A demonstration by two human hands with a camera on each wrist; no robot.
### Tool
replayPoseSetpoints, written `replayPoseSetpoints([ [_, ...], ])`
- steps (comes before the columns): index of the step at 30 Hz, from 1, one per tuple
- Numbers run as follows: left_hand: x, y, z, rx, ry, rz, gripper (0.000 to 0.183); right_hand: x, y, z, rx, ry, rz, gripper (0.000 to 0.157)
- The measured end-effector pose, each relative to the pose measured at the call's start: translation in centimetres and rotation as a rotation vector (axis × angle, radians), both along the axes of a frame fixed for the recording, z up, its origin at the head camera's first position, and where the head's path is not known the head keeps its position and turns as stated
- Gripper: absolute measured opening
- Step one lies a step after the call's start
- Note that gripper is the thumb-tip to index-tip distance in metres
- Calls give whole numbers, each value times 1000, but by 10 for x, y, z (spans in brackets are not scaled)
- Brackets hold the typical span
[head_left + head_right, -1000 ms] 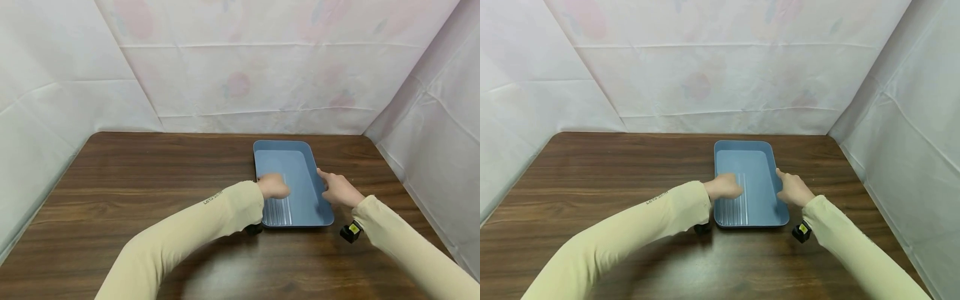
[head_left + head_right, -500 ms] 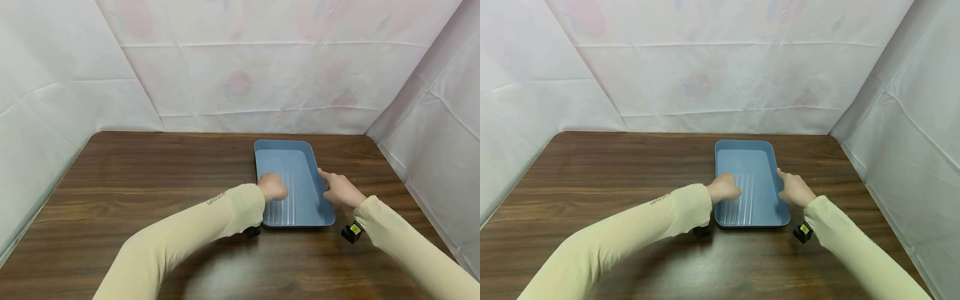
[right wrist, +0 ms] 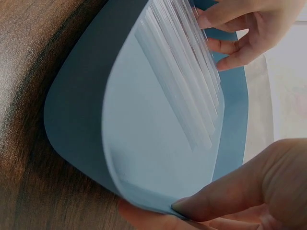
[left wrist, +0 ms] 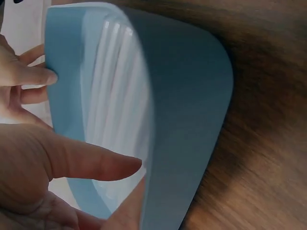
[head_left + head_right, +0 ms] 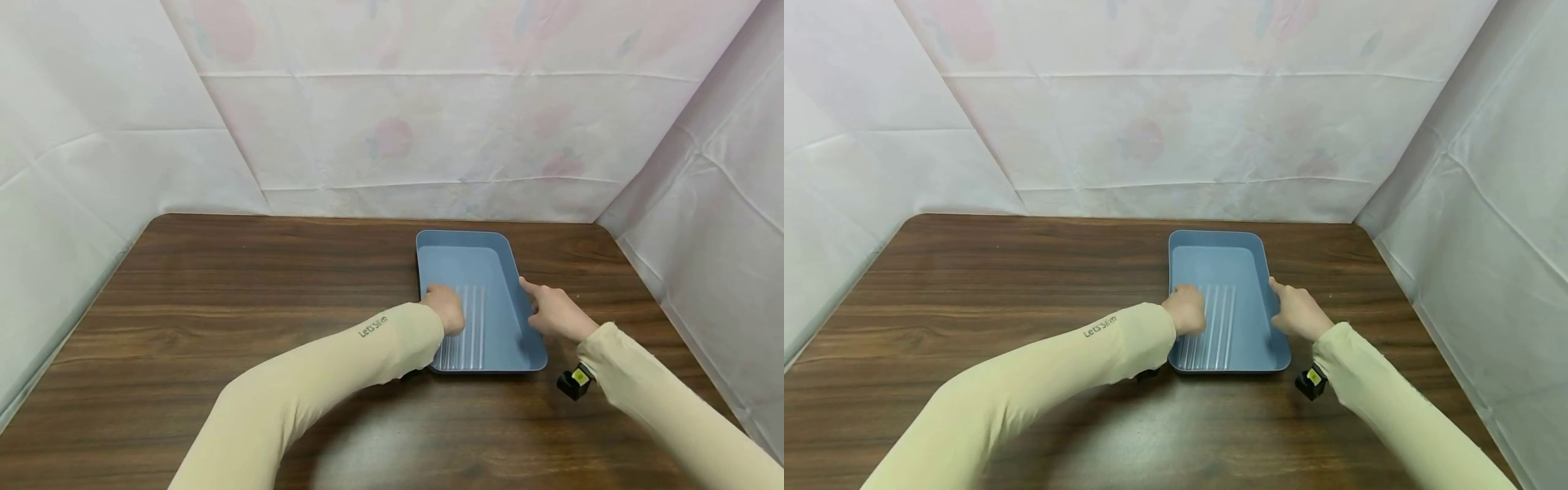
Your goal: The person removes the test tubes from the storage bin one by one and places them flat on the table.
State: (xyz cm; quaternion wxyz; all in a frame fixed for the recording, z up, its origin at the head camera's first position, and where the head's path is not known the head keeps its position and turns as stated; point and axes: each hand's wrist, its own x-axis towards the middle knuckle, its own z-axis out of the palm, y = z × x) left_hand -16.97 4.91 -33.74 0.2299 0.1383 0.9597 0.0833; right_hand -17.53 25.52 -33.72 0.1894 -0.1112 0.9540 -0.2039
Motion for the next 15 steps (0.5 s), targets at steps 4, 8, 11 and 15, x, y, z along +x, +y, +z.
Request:
replayPoseSetpoints([
  [4,8,2,5,1,-11,44,32,0,0,0,-5,-10,-7,76],
  [8,8,4,1,26,-21,94,54,0,-1,1,-12,-26,-16,76],
  [11,6,5,-4,20,-16,92,61,0,-2,1,-11,-34,-21,76],
  [15,5,4,-5,66,-44,113,63,0,-1,1,-9,-31,-21,76],
])
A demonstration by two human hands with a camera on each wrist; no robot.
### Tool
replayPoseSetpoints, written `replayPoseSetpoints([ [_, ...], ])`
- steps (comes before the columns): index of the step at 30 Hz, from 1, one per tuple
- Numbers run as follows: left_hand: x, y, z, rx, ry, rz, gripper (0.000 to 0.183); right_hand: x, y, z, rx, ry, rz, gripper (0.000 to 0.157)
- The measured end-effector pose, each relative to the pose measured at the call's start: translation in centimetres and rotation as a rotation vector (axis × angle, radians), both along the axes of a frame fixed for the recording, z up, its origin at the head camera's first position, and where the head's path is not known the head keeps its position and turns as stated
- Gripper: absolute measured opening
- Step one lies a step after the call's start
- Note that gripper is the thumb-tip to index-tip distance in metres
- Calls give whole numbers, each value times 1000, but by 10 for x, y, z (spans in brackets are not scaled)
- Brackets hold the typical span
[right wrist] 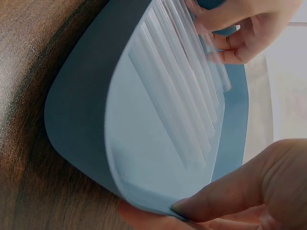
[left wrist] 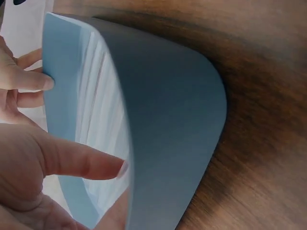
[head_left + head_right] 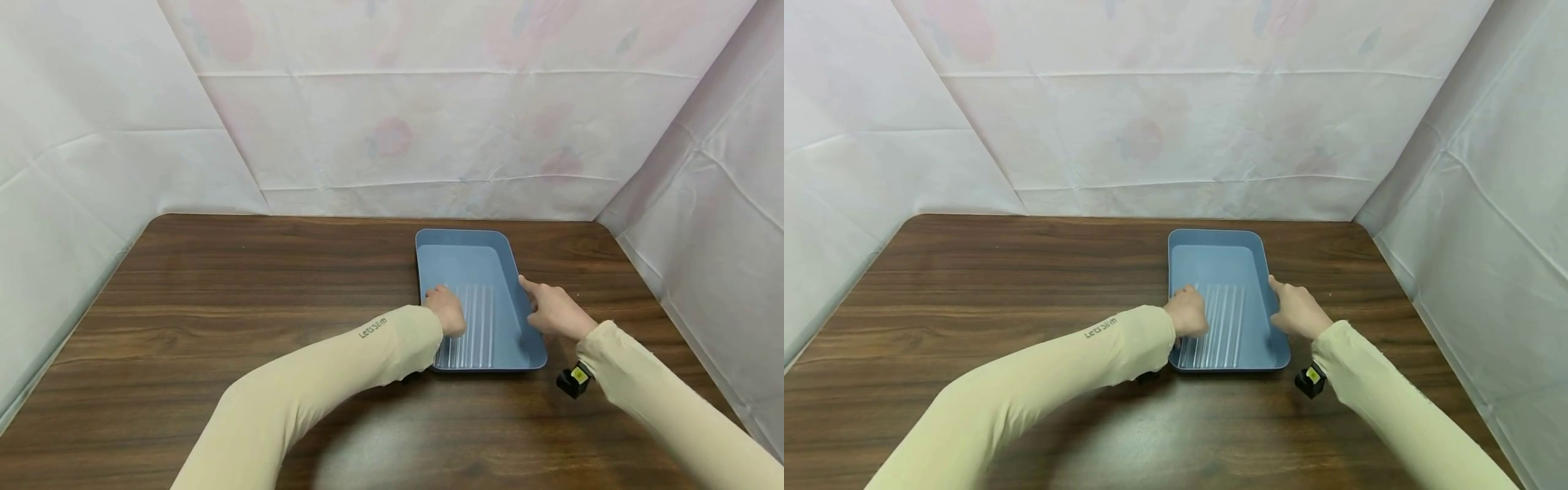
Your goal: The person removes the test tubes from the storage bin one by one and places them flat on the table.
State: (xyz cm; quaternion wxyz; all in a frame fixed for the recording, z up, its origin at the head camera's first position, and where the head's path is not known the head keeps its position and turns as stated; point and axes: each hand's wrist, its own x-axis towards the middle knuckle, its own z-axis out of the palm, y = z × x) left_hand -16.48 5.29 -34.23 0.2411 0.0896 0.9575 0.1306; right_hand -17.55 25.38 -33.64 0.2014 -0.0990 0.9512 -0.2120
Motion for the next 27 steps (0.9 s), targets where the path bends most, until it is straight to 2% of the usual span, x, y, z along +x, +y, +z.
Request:
replayPoseSetpoints([
  [4,-4,-4,-2,118,-63,59,70,0,0,0,5,17,11,76],
  [11,-13,-20,-6,413,-160,194,74,-3,0,-1,6,12,6,76],
  [15,-12,-30,-5,548,-186,227,75,-3,0,-1,13,30,14,76],
  [17,-11,-34,-4,614,-185,236,66,-3,0,-1,18,35,18,76],
  [22,-7,-40,-3,782,-195,271,27,-2,0,-1,21,26,15,75],
  [24,-7,-43,-5,839,-205,280,23,-2,0,-2,21,24,11,75],
  [27,-7,-47,-8,898,-210,262,27,-1,1,-1,19,23,3,76],
])
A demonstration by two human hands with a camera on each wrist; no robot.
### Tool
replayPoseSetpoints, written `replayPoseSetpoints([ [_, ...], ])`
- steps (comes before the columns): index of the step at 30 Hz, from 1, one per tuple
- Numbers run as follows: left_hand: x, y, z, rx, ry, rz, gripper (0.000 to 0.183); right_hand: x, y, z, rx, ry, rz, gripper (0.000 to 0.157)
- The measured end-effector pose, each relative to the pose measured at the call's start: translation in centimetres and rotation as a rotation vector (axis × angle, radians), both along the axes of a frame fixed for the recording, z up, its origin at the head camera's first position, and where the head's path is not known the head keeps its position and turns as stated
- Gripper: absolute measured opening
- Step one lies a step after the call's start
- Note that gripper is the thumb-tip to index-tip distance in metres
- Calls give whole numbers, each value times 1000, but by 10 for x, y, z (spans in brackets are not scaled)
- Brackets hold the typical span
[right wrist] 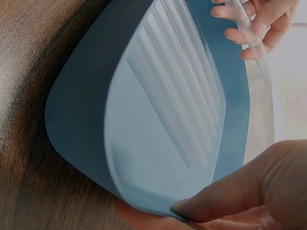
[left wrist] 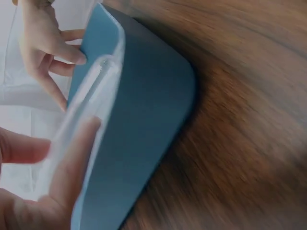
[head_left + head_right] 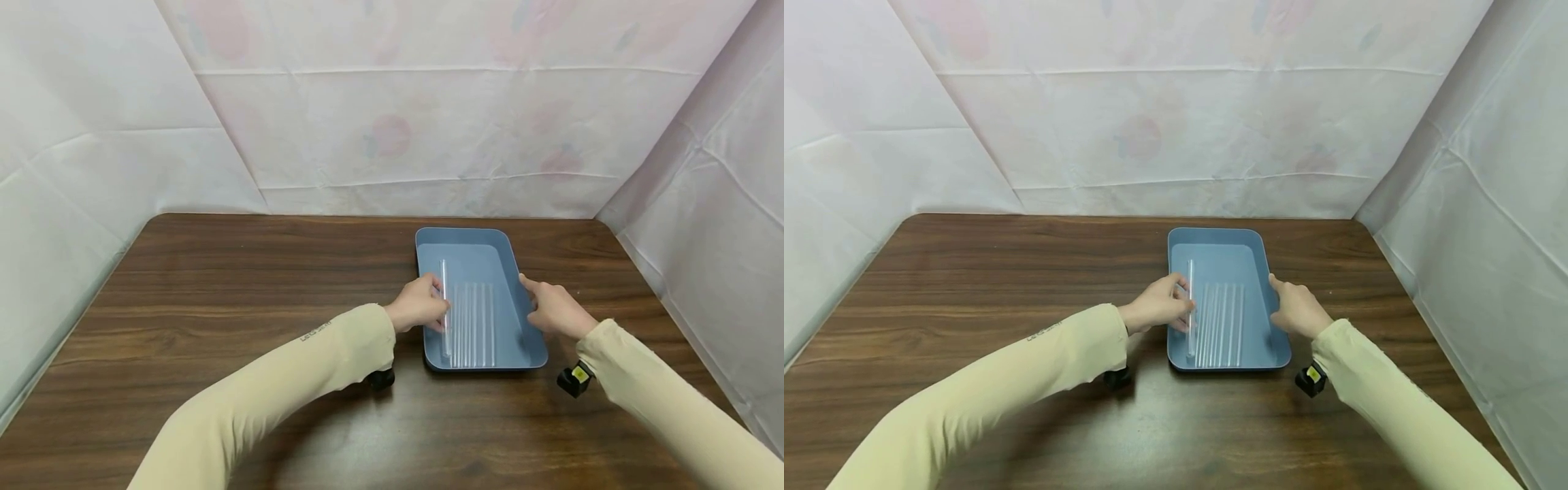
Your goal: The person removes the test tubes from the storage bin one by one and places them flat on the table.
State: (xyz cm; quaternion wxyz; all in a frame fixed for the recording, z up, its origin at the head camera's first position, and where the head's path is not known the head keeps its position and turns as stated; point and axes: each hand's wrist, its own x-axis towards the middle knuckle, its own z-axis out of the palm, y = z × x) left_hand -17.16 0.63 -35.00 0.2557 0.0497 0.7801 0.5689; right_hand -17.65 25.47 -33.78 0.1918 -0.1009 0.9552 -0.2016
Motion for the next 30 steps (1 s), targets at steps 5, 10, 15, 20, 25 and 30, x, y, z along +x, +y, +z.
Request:
replayPoseSetpoints([
  [5,1,-11,-2,77,6,17,37,0,0,0,2,-4,-1,76],
  [10,1,-23,-1,131,8,64,39,0,0,1,5,-4,8,75],
  [15,0,-33,1,137,17,106,35,1,0,2,0,-11,8,76],
  [20,-2,-43,-1,114,30,138,35,2,1,3,2,-10,3,77],
  [25,-3,-51,-5,61,55,164,33,2,3,3,1,-9,3,77],
  [30,-3,-56,-9,17,55,177,34,2,3,2,-3,-4,2,77],
])
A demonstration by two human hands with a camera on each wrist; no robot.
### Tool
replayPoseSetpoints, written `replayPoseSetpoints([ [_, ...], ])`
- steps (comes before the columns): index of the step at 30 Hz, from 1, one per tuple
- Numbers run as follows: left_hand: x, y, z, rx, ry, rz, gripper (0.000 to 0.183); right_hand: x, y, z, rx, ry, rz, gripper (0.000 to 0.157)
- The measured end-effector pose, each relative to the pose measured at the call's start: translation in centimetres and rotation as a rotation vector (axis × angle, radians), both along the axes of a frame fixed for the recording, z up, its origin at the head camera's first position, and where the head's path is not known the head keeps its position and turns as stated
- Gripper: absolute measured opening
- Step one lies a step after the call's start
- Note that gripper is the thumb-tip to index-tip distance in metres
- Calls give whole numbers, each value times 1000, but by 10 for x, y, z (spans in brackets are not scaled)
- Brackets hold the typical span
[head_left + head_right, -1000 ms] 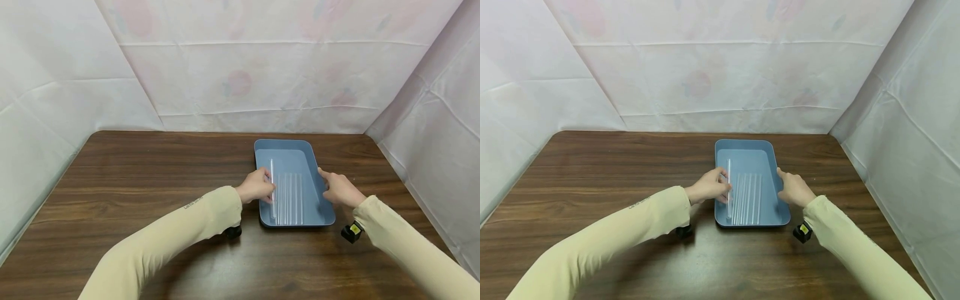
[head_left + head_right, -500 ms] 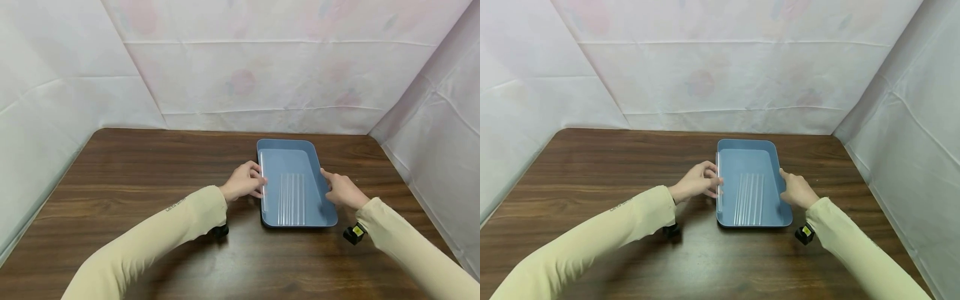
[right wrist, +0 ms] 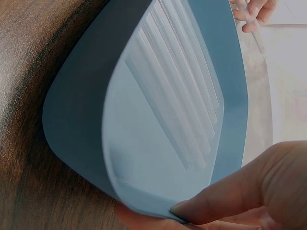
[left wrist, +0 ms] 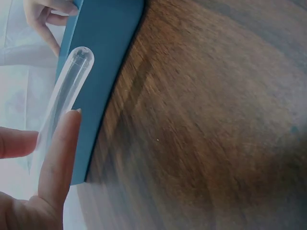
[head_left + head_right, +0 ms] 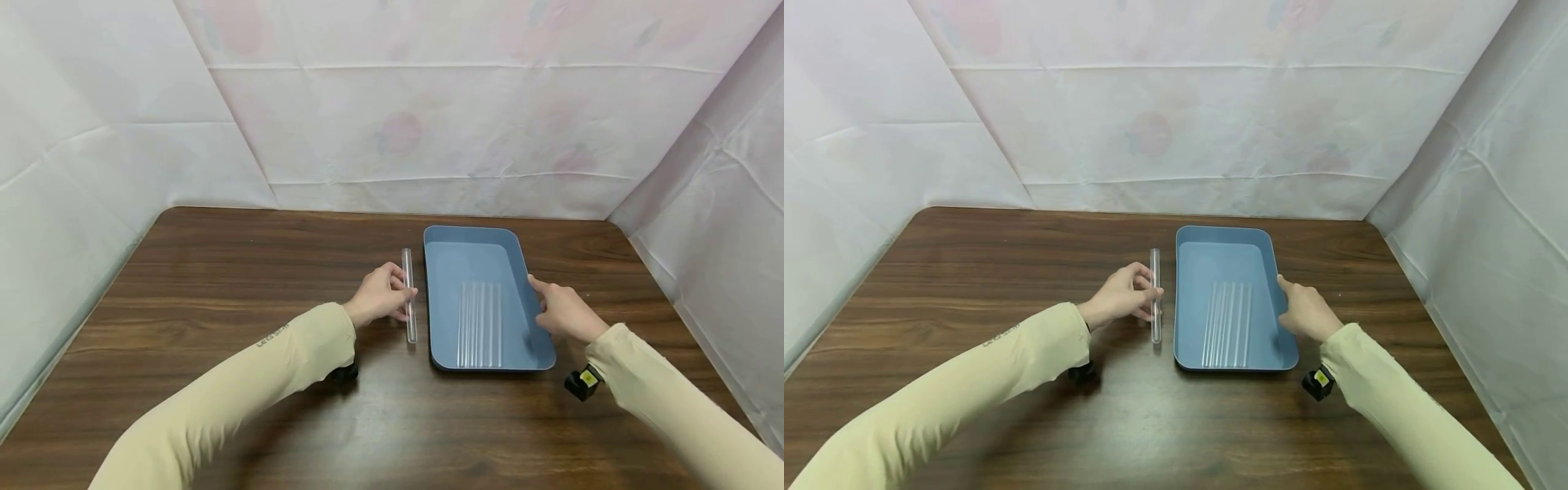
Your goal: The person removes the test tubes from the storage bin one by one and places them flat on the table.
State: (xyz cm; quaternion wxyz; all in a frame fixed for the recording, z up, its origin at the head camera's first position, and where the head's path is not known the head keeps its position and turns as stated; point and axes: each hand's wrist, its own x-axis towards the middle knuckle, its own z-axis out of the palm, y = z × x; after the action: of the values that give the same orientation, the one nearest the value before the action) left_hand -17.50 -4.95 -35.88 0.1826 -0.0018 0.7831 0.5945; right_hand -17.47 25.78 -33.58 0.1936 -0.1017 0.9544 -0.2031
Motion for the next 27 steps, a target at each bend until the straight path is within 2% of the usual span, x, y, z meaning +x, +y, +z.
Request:
replayPoseSetpoints([
  [8,-2,-3,-8,-80,-1,6,30,1,0,0,-1,3,5,77],
  [17,-5,-4,-13,-110,-36,48,25,1,-1,2,4,-9,-8,77],
  [27,-6,4,-14,-237,-63,100,26,1,-2,2,1,0,-7,76],
])
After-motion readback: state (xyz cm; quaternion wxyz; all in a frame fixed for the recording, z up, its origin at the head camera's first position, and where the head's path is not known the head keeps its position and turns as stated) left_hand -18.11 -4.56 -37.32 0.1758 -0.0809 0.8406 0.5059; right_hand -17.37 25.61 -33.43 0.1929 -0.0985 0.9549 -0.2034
